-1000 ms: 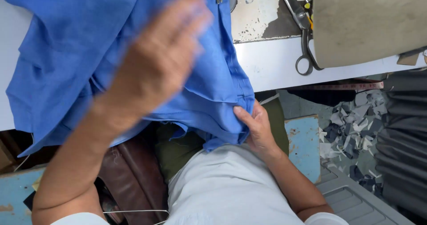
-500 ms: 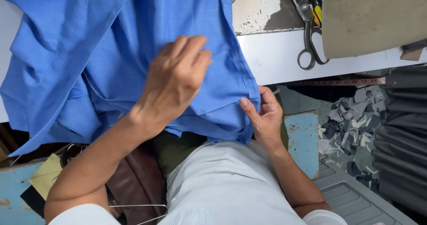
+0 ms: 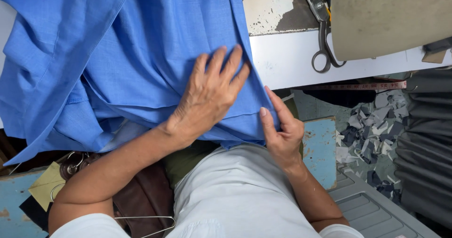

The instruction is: A worker sews blue fabric panels using an industrial sewing machine, measures dimensions with a ruler, marks the fabric with a pencil, and trims edges with scissors.

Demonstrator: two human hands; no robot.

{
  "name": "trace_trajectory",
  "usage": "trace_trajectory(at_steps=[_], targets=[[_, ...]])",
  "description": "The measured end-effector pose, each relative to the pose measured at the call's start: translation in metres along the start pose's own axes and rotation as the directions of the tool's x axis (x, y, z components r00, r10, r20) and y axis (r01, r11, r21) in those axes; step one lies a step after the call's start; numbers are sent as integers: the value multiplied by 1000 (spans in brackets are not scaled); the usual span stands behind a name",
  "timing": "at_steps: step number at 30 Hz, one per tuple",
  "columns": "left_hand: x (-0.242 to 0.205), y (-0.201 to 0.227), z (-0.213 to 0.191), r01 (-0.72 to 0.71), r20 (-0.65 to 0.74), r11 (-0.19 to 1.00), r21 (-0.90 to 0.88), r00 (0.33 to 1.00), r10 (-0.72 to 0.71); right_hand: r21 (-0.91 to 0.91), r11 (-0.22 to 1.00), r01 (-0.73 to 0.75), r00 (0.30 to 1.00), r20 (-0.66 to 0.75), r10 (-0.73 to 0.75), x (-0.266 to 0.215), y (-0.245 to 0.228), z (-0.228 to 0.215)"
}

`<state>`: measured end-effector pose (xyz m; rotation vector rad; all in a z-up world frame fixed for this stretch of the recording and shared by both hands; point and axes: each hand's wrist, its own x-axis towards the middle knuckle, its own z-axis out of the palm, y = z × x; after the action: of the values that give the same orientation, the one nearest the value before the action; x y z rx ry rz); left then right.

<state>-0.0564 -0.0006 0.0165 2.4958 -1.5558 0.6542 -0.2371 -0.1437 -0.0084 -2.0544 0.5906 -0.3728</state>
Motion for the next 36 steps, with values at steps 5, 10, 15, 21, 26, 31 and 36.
trace_trajectory(at_steps=[5,10,15,21,26,31,36], targets=[[-8,-7,8,-54,-93,964,-260,995,31,-245,861,447,895,118,-431,8,6,4],[-1,-28,18,37,-75,943,-330,995,-66,-454,708,541,835,190,-516,8,10,8],[-14,-32,30,50,94,955,-293,995,-24,-474,710,521,850,209,-484,9,8,6],[-21,-43,27,-44,103,942,-332,991,83,-457,725,514,857,238,-458,8,4,7],[-17,-44,22,-185,-65,916,-355,983,174,-461,716,524,851,242,-466,9,2,10],[-17,-42,24,-178,-15,919,-351,983,184,-445,748,492,870,250,-424,8,-3,10],[-15,-42,22,-163,-25,907,-389,986,167,-390,665,637,767,228,-600,39,-23,-6]])
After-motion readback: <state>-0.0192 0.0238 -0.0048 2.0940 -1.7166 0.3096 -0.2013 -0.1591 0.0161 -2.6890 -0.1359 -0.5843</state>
